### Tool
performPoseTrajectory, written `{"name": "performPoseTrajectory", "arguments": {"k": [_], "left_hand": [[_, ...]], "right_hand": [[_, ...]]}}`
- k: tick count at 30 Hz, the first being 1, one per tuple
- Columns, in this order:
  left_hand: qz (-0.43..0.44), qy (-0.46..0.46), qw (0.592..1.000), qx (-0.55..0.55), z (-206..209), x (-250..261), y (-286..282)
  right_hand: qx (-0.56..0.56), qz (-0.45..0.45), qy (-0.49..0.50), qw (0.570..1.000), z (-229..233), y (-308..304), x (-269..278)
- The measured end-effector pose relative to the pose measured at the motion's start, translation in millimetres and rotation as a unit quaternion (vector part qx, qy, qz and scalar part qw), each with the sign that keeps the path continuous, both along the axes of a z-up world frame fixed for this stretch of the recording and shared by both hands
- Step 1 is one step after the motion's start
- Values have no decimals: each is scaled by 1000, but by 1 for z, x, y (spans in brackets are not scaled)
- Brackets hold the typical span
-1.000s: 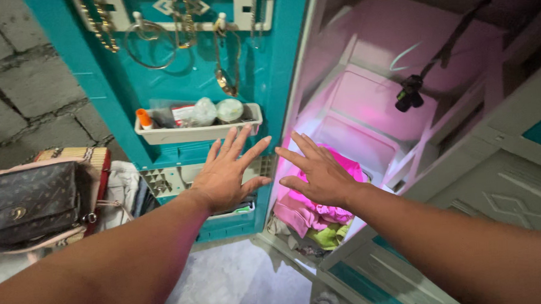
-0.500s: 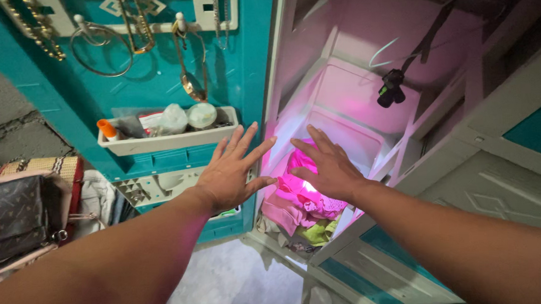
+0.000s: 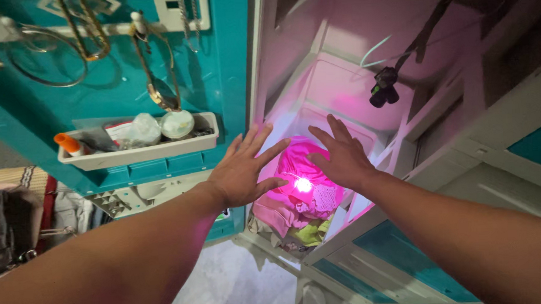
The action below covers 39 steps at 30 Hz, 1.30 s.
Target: The person removes a beige handbag, a dark patterned clutch, and several pink garments from a white storage bin. They place the handbags on a nearby surface and fold the garments before setting them on a wooden chair.
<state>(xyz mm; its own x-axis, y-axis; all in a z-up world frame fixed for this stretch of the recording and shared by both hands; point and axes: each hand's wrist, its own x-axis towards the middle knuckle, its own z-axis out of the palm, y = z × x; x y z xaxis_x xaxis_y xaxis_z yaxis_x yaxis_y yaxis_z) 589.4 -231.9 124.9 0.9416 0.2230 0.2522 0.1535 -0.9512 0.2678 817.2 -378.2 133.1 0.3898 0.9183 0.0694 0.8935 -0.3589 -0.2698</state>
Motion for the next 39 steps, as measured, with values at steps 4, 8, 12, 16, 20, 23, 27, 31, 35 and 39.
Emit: {"name": "performPoseTrajectory", "arguments": {"k": [4,8,12,16,20,23,27,31,35,39], "left_hand": [[-21,-21,1000,3,-14,17,4],[-16,13,1000,-7,-27,32,6],[-22,26,999,-13,-39,43,5],[-24,35,999,-7,-52,49,5],[-32,30,999,-8,-65,54,7],[-33,30,999,-4,-76,59,10],[-39,49,998,-11,-94,66,14],[-39,69,997,-10,-117,72,16],[-45,69,997,-6,-140,78,17],[-36,76,996,4,-162,86,21]], "right_hand": [[-38,-24,-25,999,-10,4,8],[-66,-32,-40,996,-25,9,12],[-82,-59,-22,995,-42,15,14],[-108,-95,-11,989,-62,18,20],[-120,-105,-44,986,-85,19,27],[-109,-112,-31,987,-105,20,34],[-96,-115,-24,988,-135,25,43],[-105,-112,-36,988,-164,27,46],[-125,-126,-15,984,-187,27,49],[-143,-136,-6,980,-212,29,54]]}}
